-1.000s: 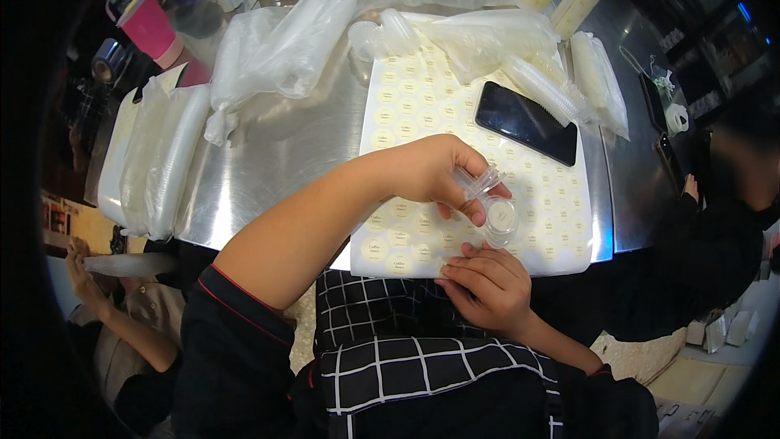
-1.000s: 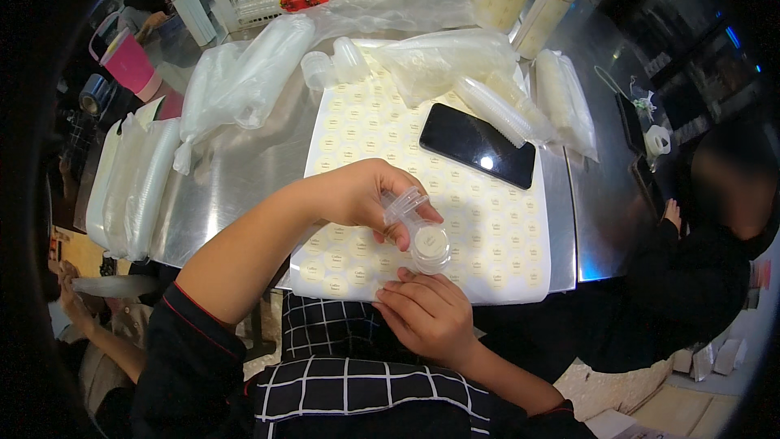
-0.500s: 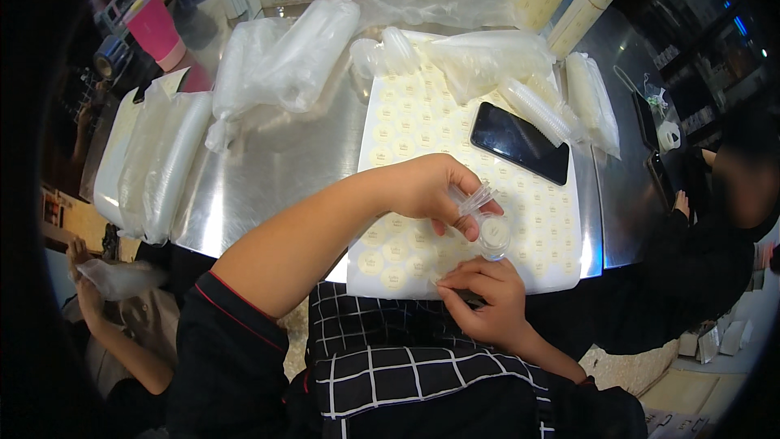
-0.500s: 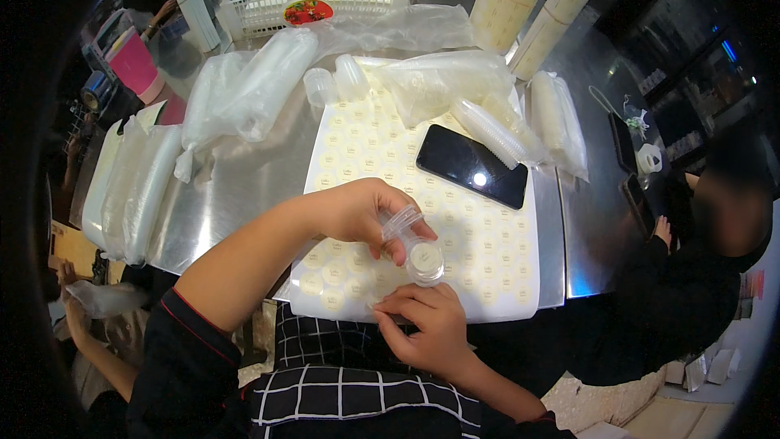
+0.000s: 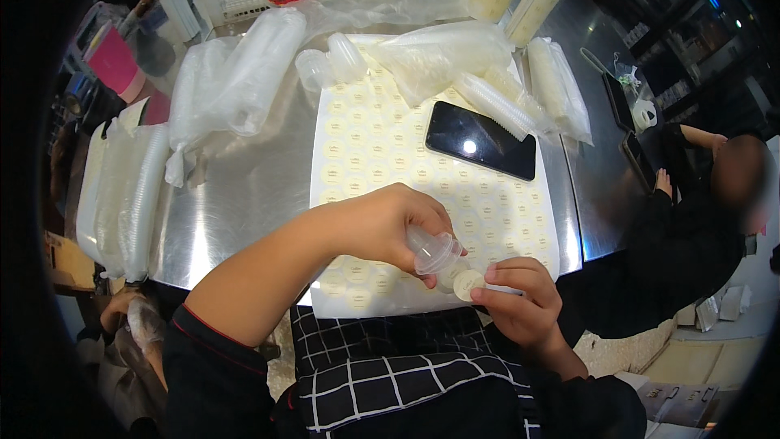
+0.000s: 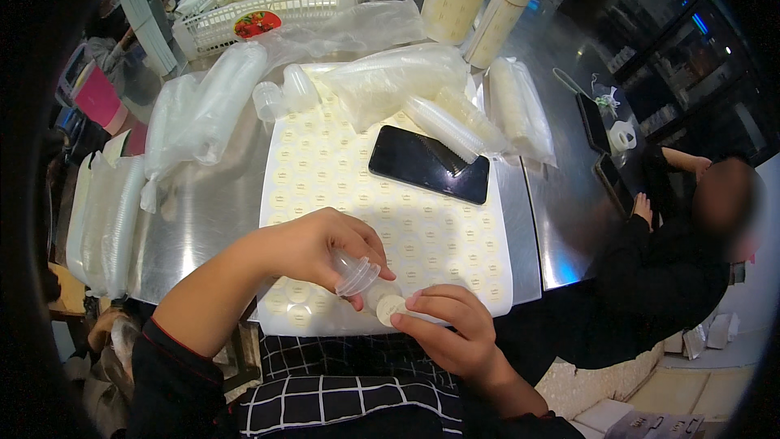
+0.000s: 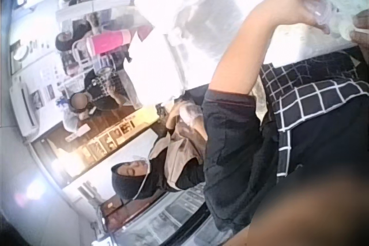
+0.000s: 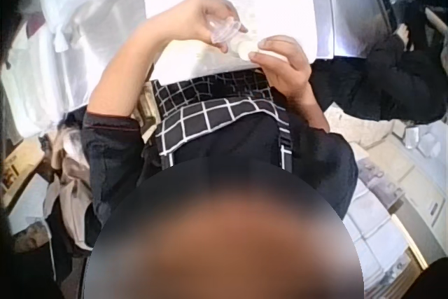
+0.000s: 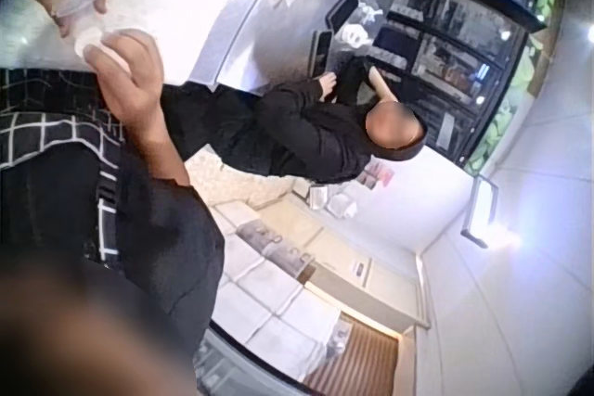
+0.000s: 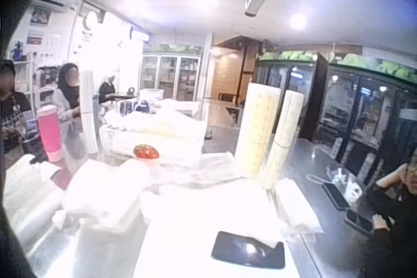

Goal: The person repeatedly picks up small clear plastic containers and white circular inserts, then presses the inserts into the containers. The person handles the items one at a time and places the assembled units on the table.

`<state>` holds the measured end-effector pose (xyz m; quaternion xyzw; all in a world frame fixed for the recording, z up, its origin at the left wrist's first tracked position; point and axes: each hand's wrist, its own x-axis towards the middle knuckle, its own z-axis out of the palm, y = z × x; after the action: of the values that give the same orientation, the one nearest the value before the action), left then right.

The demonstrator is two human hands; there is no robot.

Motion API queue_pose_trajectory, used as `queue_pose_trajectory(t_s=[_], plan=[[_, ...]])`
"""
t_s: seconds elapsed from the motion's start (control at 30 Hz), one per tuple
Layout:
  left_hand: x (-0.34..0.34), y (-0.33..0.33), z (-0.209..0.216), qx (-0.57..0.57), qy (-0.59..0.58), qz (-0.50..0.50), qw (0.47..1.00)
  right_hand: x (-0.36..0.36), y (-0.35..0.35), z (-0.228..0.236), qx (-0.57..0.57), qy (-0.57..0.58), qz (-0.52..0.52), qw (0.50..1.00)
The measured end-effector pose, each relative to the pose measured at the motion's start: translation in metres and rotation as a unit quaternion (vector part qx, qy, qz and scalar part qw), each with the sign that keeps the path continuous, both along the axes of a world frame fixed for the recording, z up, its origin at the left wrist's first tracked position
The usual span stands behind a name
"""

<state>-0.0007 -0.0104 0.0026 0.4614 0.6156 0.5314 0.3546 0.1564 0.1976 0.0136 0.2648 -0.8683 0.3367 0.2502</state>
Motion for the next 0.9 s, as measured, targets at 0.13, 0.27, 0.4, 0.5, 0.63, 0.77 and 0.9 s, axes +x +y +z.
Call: queue_pose_trajectory(t_s=[0.13,0.27,0.4,0.5,0.63,0.77,0.9], plan=[[0.000,0.000,0.002,-0.007,0.014,-0.001,1.000,-0.005,-0.004,-0.008,-0.009,0.001,0.018,1.000],[-0.001,0.000,0.001,0.000,0.016,-0.002,1.000,-0.009,-0.007,-0.013,-0.008,0.015,0.021,1.000],[-0.001,-0.001,0.003,-0.008,0.037,-0.004,0.999,-0.012,-0.009,-0.018,-0.004,0.036,0.009,0.999],[0.000,-0.001,0.003,-0.008,0.032,-0.005,0.999,-0.013,-0.011,-0.014,-0.008,0.031,0.016,0.999],[-0.003,-0.002,-0.004,-0.007,0.047,0.001,0.999,-0.015,-0.010,0.007,0.037,-0.116,0.024,0.992],[-0.012,0.000,-0.008,0.035,0.071,-0.021,0.997,-0.012,-0.007,0.016,0.124,-0.168,-0.002,0.978],[-0.010,-0.001,-0.002,0.025,0.073,-0.020,0.997,-0.010,-0.003,-0.004,0.058,-0.132,0.042,0.989]])
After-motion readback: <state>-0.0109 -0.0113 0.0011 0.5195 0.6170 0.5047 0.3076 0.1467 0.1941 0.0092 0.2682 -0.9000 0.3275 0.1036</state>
